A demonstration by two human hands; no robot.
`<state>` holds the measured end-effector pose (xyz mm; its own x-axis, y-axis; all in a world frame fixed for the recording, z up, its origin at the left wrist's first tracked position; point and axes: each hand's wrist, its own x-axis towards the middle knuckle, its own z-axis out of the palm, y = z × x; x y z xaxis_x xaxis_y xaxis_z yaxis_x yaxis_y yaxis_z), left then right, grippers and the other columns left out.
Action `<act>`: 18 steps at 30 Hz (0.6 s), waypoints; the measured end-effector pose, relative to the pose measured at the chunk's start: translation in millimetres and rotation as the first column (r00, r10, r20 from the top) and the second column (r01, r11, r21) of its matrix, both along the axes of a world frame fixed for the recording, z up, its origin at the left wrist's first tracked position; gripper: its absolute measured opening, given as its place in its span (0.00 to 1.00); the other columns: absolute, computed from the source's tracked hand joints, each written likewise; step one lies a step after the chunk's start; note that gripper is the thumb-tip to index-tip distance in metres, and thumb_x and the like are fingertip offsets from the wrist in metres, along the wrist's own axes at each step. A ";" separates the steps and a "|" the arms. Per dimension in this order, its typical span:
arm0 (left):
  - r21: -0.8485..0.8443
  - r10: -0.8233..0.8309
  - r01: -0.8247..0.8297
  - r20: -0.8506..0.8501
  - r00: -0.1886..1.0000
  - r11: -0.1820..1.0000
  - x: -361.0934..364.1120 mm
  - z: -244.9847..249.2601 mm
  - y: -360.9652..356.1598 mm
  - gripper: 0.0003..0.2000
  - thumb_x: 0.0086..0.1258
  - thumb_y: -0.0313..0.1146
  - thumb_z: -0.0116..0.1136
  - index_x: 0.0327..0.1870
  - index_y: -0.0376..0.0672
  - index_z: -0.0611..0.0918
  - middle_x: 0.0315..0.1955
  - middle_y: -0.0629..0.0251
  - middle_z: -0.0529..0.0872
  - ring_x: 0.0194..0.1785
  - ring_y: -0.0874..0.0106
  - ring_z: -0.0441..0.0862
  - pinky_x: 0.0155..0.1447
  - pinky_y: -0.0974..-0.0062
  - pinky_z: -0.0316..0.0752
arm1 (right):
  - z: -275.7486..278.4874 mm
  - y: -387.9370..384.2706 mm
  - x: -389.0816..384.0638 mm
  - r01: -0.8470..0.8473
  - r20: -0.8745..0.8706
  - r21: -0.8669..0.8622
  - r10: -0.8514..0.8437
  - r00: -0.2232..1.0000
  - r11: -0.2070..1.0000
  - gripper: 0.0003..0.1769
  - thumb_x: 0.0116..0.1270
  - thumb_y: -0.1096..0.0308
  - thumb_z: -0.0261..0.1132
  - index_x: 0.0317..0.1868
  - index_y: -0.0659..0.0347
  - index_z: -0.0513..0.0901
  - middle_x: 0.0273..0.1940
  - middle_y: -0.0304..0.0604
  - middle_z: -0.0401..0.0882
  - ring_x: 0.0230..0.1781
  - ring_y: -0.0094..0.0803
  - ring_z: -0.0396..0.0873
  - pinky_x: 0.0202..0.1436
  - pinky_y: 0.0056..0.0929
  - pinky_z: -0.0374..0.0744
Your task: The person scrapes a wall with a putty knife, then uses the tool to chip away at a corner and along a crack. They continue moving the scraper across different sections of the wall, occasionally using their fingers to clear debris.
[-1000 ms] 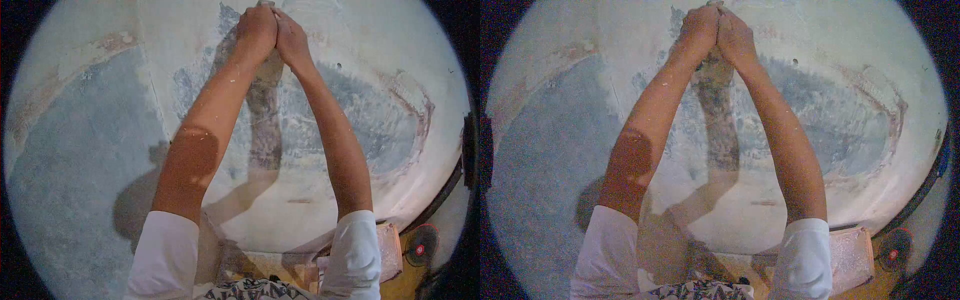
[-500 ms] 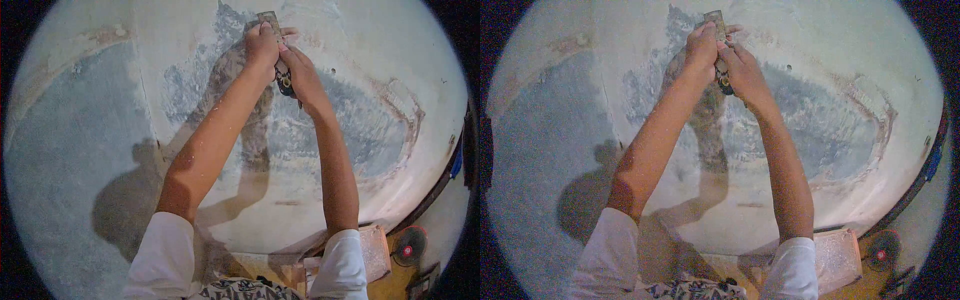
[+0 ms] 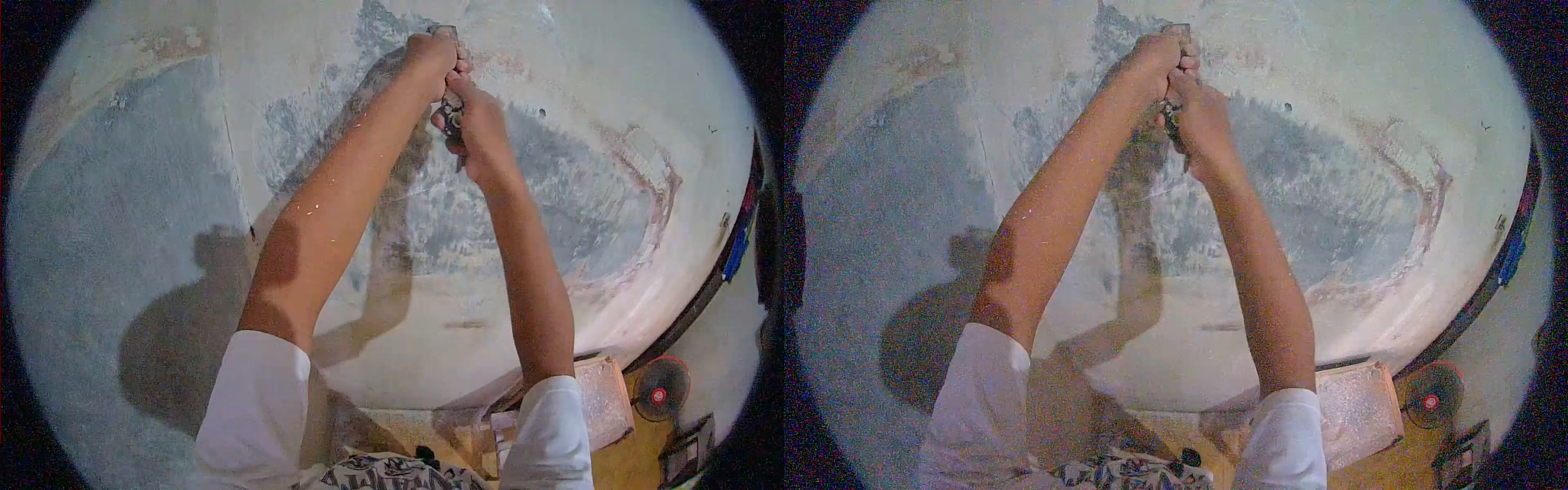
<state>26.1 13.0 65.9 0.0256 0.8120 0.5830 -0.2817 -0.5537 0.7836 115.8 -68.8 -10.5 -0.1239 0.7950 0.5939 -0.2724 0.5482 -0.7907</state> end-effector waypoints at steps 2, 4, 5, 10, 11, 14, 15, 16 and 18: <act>0.010 0.022 -0.022 -0.054 0.998 1.000 -2.0 -3.0 10.2 0.16 0.79 0.40 0.39 0.38 0.37 0.78 0.26 0.58 0.80 0.24 0.67 0.76 0.26 0.68 0.75 | -4.2 7.7 -9.3 0.017 -0.073 -0.013 -0.018 0.997 1.000 0.12 0.73 0.53 0.56 0.40 0.52 0.76 0.20 0.32 0.74 0.12 0.17 0.65 0.11 0.19 0.55; 0.007 0.123 -0.123 -0.179 0.976 0.992 -4.2 -6.7 -21.4 0.17 0.79 0.40 0.40 0.38 0.38 0.77 0.25 0.61 0.79 0.24 0.69 0.75 0.26 0.69 0.73 | -5.8 9.9 -11.0 -0.006 -0.090 0.000 0.006 0.996 1.000 0.12 0.73 0.54 0.56 0.40 0.53 0.77 0.21 0.31 0.74 0.13 0.17 0.66 0.11 0.19 0.55; 0.011 0.086 -0.086 -0.118 0.989 0.996 -4.4 -8.2 -23.9 0.18 0.79 0.40 0.39 0.37 0.36 0.78 0.24 0.59 0.80 0.22 0.68 0.75 0.25 0.69 0.72 | -6.6 10.0 -12.3 -0.019 -0.101 0.006 0.020 0.995 1.000 0.12 0.73 0.54 0.55 0.40 0.53 0.77 0.21 0.31 0.74 0.13 0.16 0.67 0.12 0.18 0.55; 0.068 -0.037 0.042 -0.086 0.996 0.997 -8.8 -1.1 -2.3 0.18 0.77 0.37 0.37 0.35 0.33 0.78 0.19 0.57 0.80 0.19 0.66 0.76 0.22 0.68 0.69 | -6.6 7.9 -24.4 -0.019 -0.197 0.027 0.024 0.980 0.999 0.13 0.74 0.56 0.55 0.39 0.55 0.77 0.22 0.32 0.74 0.15 0.17 0.70 0.11 0.19 0.56; 0.059 -0.003 0.008 -0.079 0.997 0.998 -7.9 1.5 3.3 0.17 0.76 0.36 0.38 0.33 0.33 0.78 0.19 0.57 0.80 0.19 0.66 0.76 0.23 0.68 0.69 | -4.4 8.4 -25.7 -0.024 -0.216 0.021 0.028 0.976 0.999 0.13 0.74 0.56 0.54 0.39 0.56 0.77 0.23 0.32 0.75 0.15 0.17 0.70 0.11 0.19 0.57; 0.030 0.039 -0.036 -0.116 0.993 0.999 -5.5 -0.5 -6.2 0.14 0.74 0.33 0.40 0.32 0.35 0.77 0.20 0.61 0.78 0.20 0.69 0.74 0.24 0.70 0.69 | -7.4 10.7 -30.6 -0.026 -0.207 0.066 0.039 0.978 0.998 0.13 0.74 0.57 0.54 0.40 0.56 0.76 0.24 0.33 0.75 0.16 0.18 0.71 0.11 0.19 0.58; 0.037 0.015 -0.009 -0.163 0.986 0.999 -7.2 0.3 -5.8 0.13 0.74 0.33 0.40 0.34 0.36 0.76 0.21 0.64 0.76 0.21 0.72 0.72 0.25 0.72 0.68 | -9.6 6.6 -29.4 -0.022 -0.201 0.040 0.029 0.979 0.999 0.12 0.74 0.57 0.54 0.41 0.56 0.76 0.24 0.33 0.76 0.16 0.18 0.72 0.11 0.19 0.58; 0.054 -0.005 0.017 -0.211 0.977 0.998 -8.6 3.3 -5.7 0.11 0.74 0.32 0.40 0.35 0.37 0.75 0.22 0.67 0.74 0.22 0.75 0.70 0.26 0.74 0.68 | -7.3 1.2 -27.5 -0.019 -0.195 0.024 0.023 0.981 1.000 0.12 0.74 0.57 0.54 0.41 0.57 0.76 0.25 0.34 0.76 0.17 0.18 0.72 0.11 0.19 0.58; 0.105 0.149 -0.120 -0.346 0.926 0.987 -8.1 9.0 -15.4 0.11 0.73 0.32 0.41 0.33 0.38 0.75 0.21 0.68 0.73 0.22 0.76 0.70 0.25 0.75 0.67 | 0.4 -2.0 -26.4 -0.024 -0.197 0.017 0.027 0.980 1.000 0.12 0.74 0.57 0.53 0.42 0.57 0.76 0.25 0.34 0.76 0.17 0.19 0.73 0.11 0.19 0.59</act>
<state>18.1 -2.4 74.9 0.1345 0.7732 0.6197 0.0854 -0.6321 0.7702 89.4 -70.7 -10.1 -0.0234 0.7840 0.6203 -0.4360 0.5503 -0.7120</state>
